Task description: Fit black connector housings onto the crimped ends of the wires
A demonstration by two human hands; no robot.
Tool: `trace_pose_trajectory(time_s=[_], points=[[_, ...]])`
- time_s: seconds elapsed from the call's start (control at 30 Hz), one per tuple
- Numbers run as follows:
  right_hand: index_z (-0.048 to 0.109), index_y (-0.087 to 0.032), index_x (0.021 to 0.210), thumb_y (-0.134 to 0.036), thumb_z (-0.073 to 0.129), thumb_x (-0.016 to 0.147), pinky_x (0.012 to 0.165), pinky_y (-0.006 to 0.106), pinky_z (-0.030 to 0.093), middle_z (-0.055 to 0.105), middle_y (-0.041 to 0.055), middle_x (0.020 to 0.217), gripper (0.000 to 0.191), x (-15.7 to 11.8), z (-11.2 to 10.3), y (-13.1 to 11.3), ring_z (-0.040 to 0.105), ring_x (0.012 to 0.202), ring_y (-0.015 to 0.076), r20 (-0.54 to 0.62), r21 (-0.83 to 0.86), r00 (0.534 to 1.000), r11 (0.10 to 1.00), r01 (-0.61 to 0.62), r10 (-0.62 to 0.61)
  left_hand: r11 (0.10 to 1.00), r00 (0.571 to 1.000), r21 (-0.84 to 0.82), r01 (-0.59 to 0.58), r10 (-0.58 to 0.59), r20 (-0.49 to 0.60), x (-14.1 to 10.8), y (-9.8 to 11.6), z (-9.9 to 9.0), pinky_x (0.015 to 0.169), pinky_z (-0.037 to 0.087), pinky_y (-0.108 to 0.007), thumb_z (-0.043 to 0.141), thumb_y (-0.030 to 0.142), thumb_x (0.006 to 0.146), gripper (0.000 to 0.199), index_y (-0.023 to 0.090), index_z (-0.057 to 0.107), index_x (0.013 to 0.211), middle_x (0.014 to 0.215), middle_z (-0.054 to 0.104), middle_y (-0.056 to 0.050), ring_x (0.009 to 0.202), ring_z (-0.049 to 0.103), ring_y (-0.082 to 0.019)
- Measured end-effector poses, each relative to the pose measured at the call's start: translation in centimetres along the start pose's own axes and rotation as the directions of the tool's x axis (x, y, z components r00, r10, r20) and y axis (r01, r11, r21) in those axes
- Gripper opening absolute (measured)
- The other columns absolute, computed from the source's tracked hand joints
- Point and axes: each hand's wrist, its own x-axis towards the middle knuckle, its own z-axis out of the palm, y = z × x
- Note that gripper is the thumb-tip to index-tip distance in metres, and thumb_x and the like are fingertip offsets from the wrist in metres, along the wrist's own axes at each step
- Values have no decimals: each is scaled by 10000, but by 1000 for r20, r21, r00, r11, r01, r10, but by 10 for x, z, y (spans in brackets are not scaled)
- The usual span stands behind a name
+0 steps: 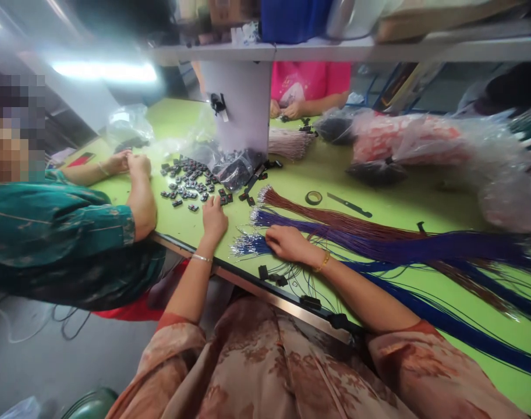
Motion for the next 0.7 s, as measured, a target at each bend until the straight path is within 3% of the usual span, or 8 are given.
trace_pose_trajectory(time_s=[0.1, 0.27, 0.4, 0.5, 0.6, 0.7], points=[[583, -181, 823, -162, 481, 854, 615, 266, 280, 621, 48, 799, 108, -2, -6, -1, 497, 678, 148, -24, 74, 1000, 997, -13, 15, 982, 996, 188, -25, 9, 89, 24, -24, 0, 962, 355, -442, 484, 110, 805, 260, 153, 633, 1014, 1150, 575, -164, 1075, 493, -293], [545, -182, 754, -164, 515, 789, 575, 233, 279, 584, -10, 680, 50, -1, -17, 0, 453, 583, 107, -25, 298, 993, 949, -99, 112, 962, 996, 271, -37, 15, 85, 17, -29, -7, 835, 394, -370, 525, 157, 795, 143, 168, 617, 905, 953, 561, -111, 903, 522, -241], [533, -180, 705, -153, 529, 744, 560, 228, 278, 564, -20, 649, 47, 4, -21, 0, 437, 566, 97, -36, 342, 990, 933, -116, 136, 993, 999, 115, -31, 29, 16, 3, -27, -17, 807, 418, -333, 568, 79, 719, 289, 159, 602, 994, 997, 540, -93, 808, 519, -177], [535, -176, 706, -153, 521, 732, 560, 224, 295, 556, -24, 641, 38, 8, -19, 2, 444, 570, 95, -67, 423, 985, 899, -117, 160, 982, 997, -174, 68, -72, -21, -5, -25, -25, 787, 436, -315, 611, 97, 699, 321, 153, 614, 1015, 901, 579, -58, 762, 535, -151], [545, -168, 717, -167, 525, 737, 564, 219, 323, 549, -27, 638, 28, 14, -16, 1, 448, 576, 92, -55, 556, 988, 826, -88, 143, 795, 974, -563, 225, -207, 96, -17, -14, -33, 701, 450, -261, 689, 157, 664, 356, 168, 637, 1016, 844, 610, -23, 729, 568, -123], [550, -164, 724, -184, 530, 748, 551, 214, 334, 539, -32, 632, 37, 20, -14, -5, 441, 571, 88, -56, 644, 992, 763, -51, 113, 545, 917, -737, 399, -231, 325, -35, 6, -39, 607, 440, -212, 751, 166, 609, 461, 193, 659, 1061, 823, 630, -10, 734, 611, -123]])
